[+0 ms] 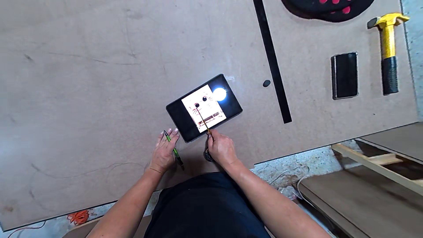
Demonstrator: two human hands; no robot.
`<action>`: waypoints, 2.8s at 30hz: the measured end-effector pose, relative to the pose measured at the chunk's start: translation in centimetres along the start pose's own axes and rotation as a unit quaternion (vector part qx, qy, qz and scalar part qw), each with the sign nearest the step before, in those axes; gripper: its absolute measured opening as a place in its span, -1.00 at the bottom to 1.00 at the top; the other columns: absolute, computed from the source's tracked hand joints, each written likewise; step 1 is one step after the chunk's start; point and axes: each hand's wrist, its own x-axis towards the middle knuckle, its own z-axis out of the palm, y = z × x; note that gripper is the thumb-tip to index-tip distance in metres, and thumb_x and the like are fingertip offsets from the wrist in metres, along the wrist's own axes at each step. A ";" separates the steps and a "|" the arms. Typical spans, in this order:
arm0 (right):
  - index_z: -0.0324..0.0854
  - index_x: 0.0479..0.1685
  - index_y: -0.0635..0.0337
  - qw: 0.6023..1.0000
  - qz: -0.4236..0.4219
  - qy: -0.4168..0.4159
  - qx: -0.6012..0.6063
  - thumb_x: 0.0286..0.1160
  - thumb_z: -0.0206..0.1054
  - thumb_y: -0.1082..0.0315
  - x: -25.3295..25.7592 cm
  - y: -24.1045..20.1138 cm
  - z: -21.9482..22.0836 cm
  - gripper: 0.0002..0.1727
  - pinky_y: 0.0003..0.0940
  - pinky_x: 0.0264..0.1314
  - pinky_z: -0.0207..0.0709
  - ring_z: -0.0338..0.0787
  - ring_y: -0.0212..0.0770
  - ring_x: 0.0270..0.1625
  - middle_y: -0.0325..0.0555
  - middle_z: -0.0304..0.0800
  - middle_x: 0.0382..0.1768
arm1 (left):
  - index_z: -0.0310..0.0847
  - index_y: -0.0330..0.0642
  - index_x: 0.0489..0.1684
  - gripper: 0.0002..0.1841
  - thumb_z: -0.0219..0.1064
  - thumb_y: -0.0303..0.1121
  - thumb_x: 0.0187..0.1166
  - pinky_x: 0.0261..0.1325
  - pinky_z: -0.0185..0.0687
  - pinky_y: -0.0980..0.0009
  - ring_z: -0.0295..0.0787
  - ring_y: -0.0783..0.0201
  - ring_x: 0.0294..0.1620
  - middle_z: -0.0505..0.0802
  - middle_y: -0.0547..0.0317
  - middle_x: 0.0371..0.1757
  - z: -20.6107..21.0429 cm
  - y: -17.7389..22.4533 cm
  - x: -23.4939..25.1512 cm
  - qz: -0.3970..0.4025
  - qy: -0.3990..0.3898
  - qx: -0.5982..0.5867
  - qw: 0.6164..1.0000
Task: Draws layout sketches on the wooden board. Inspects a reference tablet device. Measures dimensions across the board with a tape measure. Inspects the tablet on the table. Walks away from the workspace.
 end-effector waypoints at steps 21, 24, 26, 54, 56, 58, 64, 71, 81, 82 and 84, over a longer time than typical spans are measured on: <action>0.74 0.15 0.12 1.000 -0.003 0.003 -0.007 0.74 0.04 0.24 0.0 -0.4 -0.2 -0.65 0.10 -0.26 0.71 0.90 0.08 -0.30 0.01 0.86 -0.40 | 0.58 -0.21 0.50 -0.55 0.06 -0.50 0.65 0.87 0.04 0.01 0.33 0.07 0.80 0.62 0.11 0.67 0.0 0.1 0.1 0.012 0.034 -0.004 0.999; 0.74 0.15 0.11 1.000 -0.001 0.002 -0.011 0.74 0.04 0.23 0.0 -0.5 -0.2 -0.64 0.10 -0.26 0.71 0.90 0.08 -0.29 0.00 0.87 -0.38 | 0.57 -0.18 0.52 -0.55 0.04 -0.51 0.67 0.87 0.07 0.03 0.33 0.10 0.80 0.62 0.14 0.67 0.0 0.1 0.2 0.015 0.044 -0.001 0.999; 0.74 0.15 0.10 1.000 -0.002 0.003 -0.015 0.74 0.04 0.23 0.0 -0.4 -0.1 -0.64 0.11 -0.28 0.71 0.90 0.08 -0.29 -0.01 0.87 -0.37 | 0.58 -0.19 0.51 -0.54 0.04 -0.51 0.66 0.85 0.10 0.03 0.36 0.07 0.79 0.63 0.12 0.67 0.2 0.1 0.2 0.017 0.052 0.006 0.998; 0.72 0.21 -0.03 0.998 0.009 -0.031 0.060 0.84 0.00 0.10 0.2 0.9 -1.1 -0.62 0.02 -0.29 0.74 0.87 -0.12 -0.36 -0.19 0.86 -0.40 | 0.56 -0.17 0.56 -0.52 0.05 -0.48 0.67 0.88 0.05 -0.04 0.28 0.11 0.83 0.57 0.16 0.71 -0.4 0.9 1.4 -0.013 0.013 0.001 1.000; 0.73 0.24 -0.12 0.991 0.026 -0.052 0.122 0.86 0.01 0.06 -0.3 1.9 -1.9 -0.63 -0.07 -0.28 0.77 0.85 -0.26 -0.39 -0.29 0.85 -0.42 | 0.56 -0.16 0.58 -0.54 0.07 -0.42 0.73 0.89 0.02 -0.06 0.25 0.12 0.84 0.55 0.16 0.73 -0.6 1.5 2.7 -0.035 -0.001 -0.014 0.999; 0.75 0.23 -0.12 0.979 0.050 -0.058 0.187 0.86 0.02 0.05 -1.6 3.1 -2.8 -0.62 -0.13 -0.27 0.75 0.81 -0.30 -0.39 -0.31 0.82 -0.41 | 0.56 -0.13 0.59 -0.56 0.09 -0.35 0.77 0.91 -0.02 -0.03 0.22 0.16 0.86 0.54 0.20 0.74 -0.7 2.0 4.7 -0.055 -0.007 -0.022 0.998; 0.76 0.17 0.11 0.941 0.133 -0.027 0.311 0.82 0.07 0.20 -8.0 7.0 -5.6 -0.64 -0.31 -0.32 0.68 0.74 -0.30 -0.45 -0.22 0.78 -0.46 | 0.53 -0.09 0.61 -0.50 0.11 -0.45 0.66 0.92 -0.10 0.03 0.13 0.20 0.88 0.47 0.25 0.79 -0.2 4.3 12.5 -0.098 -0.042 -0.049 0.993; 0.75 0.16 0.20 0.925 0.183 0.005 0.334 0.81 0.06 0.29 -11.9 8.9 -7.6 -0.66 -0.35 -0.38 0.64 0.70 -0.30 -0.49 -0.19 0.77 -0.50 | 0.40 -0.08 0.72 -0.39 0.29 -0.06 0.70 0.95 -0.24 0.05 0.02 0.24 0.92 0.35 0.25 0.85 0.9 7.4 19.1 -0.097 -0.094 -0.047 0.990; 0.77 0.19 0.15 0.938 0.157 -0.042 0.306 0.83 0.07 0.27 -7.6 10.5 -11.3 -0.65 -0.33 -0.38 0.65 0.72 -0.30 -0.49 -0.19 0.79 -0.50 | 0.56 -0.10 0.55 -0.49 0.30 -0.05 0.70 0.93 -0.21 -0.03 0.09 0.21 0.90 0.42 0.22 0.82 3.7 12.1 25.6 -0.105 -0.068 -0.056 0.991; 0.77 0.19 0.14 0.940 0.155 -0.045 0.301 0.82 0.07 0.26 -7.0 10.8 -11.8 -0.66 -0.34 -0.39 0.66 0.73 -0.30 -0.50 -0.20 0.78 -0.50 | 0.57 -0.10 0.53 -0.50 0.30 -0.07 0.70 0.93 -0.23 -0.04 0.08 0.21 0.90 0.40 0.23 0.83 4.0 12.7 26.5 -0.105 -0.073 -0.062 0.990; 0.76 0.19 0.15 0.942 0.150 -0.049 0.297 0.82 0.08 0.27 -5.8 11.3 -13.0 -0.66 -0.35 -0.38 0.65 0.72 -0.31 -0.49 -0.21 0.77 -0.49 | 0.60 -0.10 0.48 -0.56 0.29 -0.14 0.70 0.93 -0.23 -0.07 0.10 0.18 0.89 0.40 0.23 0.83 4.5 14.0 28.6 -0.104 -0.076 -0.075 0.989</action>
